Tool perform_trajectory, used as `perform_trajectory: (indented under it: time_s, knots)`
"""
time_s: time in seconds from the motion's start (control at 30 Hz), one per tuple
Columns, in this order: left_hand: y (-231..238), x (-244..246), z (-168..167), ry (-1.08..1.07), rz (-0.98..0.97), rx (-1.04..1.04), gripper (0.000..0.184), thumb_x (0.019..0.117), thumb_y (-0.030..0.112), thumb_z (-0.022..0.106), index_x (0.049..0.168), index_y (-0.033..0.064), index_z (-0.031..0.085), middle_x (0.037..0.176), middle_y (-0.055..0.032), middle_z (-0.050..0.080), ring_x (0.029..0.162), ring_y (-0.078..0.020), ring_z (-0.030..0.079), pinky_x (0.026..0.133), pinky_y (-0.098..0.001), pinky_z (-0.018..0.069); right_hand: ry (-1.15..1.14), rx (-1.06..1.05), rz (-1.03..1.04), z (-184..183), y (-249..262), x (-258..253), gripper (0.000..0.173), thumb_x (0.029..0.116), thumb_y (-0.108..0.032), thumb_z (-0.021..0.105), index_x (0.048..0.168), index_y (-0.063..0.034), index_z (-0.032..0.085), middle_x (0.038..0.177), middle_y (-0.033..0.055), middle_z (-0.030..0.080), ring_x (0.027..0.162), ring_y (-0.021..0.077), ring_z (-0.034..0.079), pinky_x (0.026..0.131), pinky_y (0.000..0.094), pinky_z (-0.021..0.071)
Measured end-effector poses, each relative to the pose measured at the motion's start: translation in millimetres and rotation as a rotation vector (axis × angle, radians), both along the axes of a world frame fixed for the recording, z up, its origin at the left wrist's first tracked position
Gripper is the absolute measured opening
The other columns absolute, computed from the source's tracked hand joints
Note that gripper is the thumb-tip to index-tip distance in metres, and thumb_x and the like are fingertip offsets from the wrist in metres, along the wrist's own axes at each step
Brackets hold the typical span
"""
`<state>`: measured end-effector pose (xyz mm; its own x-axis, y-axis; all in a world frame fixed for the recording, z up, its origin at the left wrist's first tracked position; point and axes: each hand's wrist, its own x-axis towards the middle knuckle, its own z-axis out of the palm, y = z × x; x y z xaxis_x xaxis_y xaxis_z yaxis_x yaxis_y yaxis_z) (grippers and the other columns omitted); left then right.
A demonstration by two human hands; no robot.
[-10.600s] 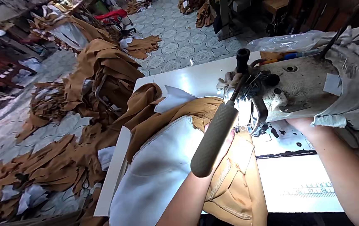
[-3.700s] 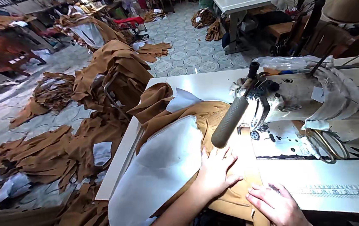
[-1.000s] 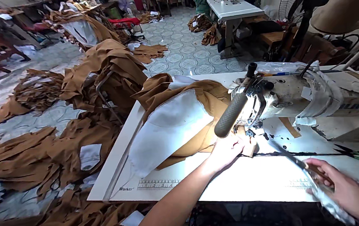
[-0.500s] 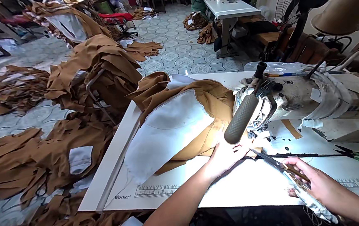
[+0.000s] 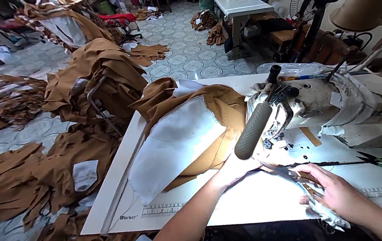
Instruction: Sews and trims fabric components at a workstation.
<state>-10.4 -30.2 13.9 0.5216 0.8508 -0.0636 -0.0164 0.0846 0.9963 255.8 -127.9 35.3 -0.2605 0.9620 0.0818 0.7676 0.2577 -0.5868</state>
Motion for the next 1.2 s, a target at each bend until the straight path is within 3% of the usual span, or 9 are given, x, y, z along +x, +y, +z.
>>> perform_trajectory:
  time_s: [0.17,0.23,0.43,0.57,0.67,0.83,1.0,1.1,1.2]
  knots:
    - [-0.1,0.0,1.2,-0.040,-0.014,0.012,0.011,0.0888,0.001,0.070,0.083,0.0105,0.071,0.082,0.0099,0.066,0.083,0.0024,0.062,0.080,-0.0182,0.0519,0.084,0.045,-0.028,-14.2,5.3,-4.7,0.051,0.0724,-0.032,0.079,0.113,-0.0026,0.070,0.073,0.0034,0.061,0.061,0.0107,0.053,0.057,0.0270,0.0466]
    - [1.0,-1.7,-0.2,0.028,-0.062,0.089,0.007,0.0897,0.004,0.070,0.084,0.0080,0.072,0.082,0.0088,0.066,0.084,0.0035,0.061,0.081,-0.0174,0.0509,0.035,0.017,-0.110,-9.6,7.9,6.6,0.048,0.0769,-0.024,0.079,0.117,-0.0005,0.069,0.073,0.0095,0.063,0.061,0.0208,0.059,0.057,0.0388,0.0516]
    - [2.2,-7.7,-4.9,0.315,-0.363,0.433,0.020,0.0958,0.017,0.066,0.096,0.0006,0.078,0.092,-0.0082,0.075,0.087,-0.0064,0.066,0.082,-0.0260,0.0507,-0.375,0.012,-0.473,2.9,29.6,68.7,0.050,0.0944,-0.001,0.068,0.141,0.0078,0.053,0.133,0.0414,0.053,0.121,0.0647,0.051,0.093,0.0762,0.0432]
    - [6.6,-10.5,-8.9,0.255,-0.396,0.483,0.019,0.0951,0.015,0.067,0.094,0.0004,0.078,0.091,-0.0070,0.075,0.087,-0.0034,0.066,0.082,-0.0213,0.0507,-0.166,0.318,-0.004,3.0,40.0,4.5,0.037,0.0915,-0.010,0.063,0.127,-0.0008,0.069,0.136,0.0240,0.063,0.129,0.0474,0.057,0.104,0.0675,0.0440]
    - [10.0,-10.6,-12.6,0.206,-0.381,0.609,0.017,0.0916,0.014,0.069,0.089,0.0006,0.079,0.088,-0.0077,0.076,0.089,-0.0071,0.067,0.085,-0.0261,0.0494,-0.221,-0.148,0.276,7.0,74.9,-26.2,0.051,0.1057,-0.032,0.052,0.148,-0.0044,0.052,0.159,0.0184,0.043,0.153,0.0384,0.030,0.124,0.0622,0.0124]
    - [5.1,-10.0,-4.8,0.191,-0.255,0.581,0.016,0.0939,0.011,0.068,0.090,-0.0011,0.079,0.091,-0.0081,0.076,0.095,-0.0083,0.066,0.092,-0.0256,0.0473,-0.355,-0.301,-0.370,18.8,127.7,-3.0,0.070,0.1045,-0.052,0.049,0.148,0.0024,0.047,0.153,0.0314,0.044,0.148,0.0458,0.034,0.121,0.0636,0.0233]
    - [-3.8,-0.1,-2.1,0.248,0.117,0.545,0.022,0.0970,0.016,0.064,0.096,-0.0047,0.072,0.087,-0.0073,0.070,0.079,-0.0018,0.063,0.077,-0.0184,0.0519,-0.014,-0.029,0.251,14.6,69.0,-52.3,0.056,0.0882,-0.035,0.075,0.132,-0.0015,0.066,0.134,0.0202,0.066,0.133,0.0383,0.056,0.120,0.0675,0.0182]
    - [-8.3,-8.7,4.7,0.426,0.007,0.755,0.027,0.0936,0.016,0.068,0.113,-0.0039,0.068,0.100,-0.0125,0.071,0.094,-0.0176,0.068,0.089,-0.0315,0.0542,0.205,0.385,0.125,-30.7,67.5,-64.3,0.010,0.0795,-0.012,0.075,0.083,-0.0027,0.077,0.082,0.0118,0.075,0.084,0.0294,0.074,0.105,0.0593,0.0445]
    - [-11.6,-9.3,8.3,0.535,0.036,0.881,0.017,0.0954,0.005,0.059,0.101,-0.0014,0.073,0.100,-0.0144,0.074,0.099,-0.0250,0.071,0.093,-0.0378,0.0549,0.305,0.275,0.063,-22.7,67.7,-59.8,0.011,0.0802,-0.007,0.075,0.085,0.0032,0.076,0.082,0.0140,0.075,0.083,0.0244,0.073,0.100,0.0457,0.0501]
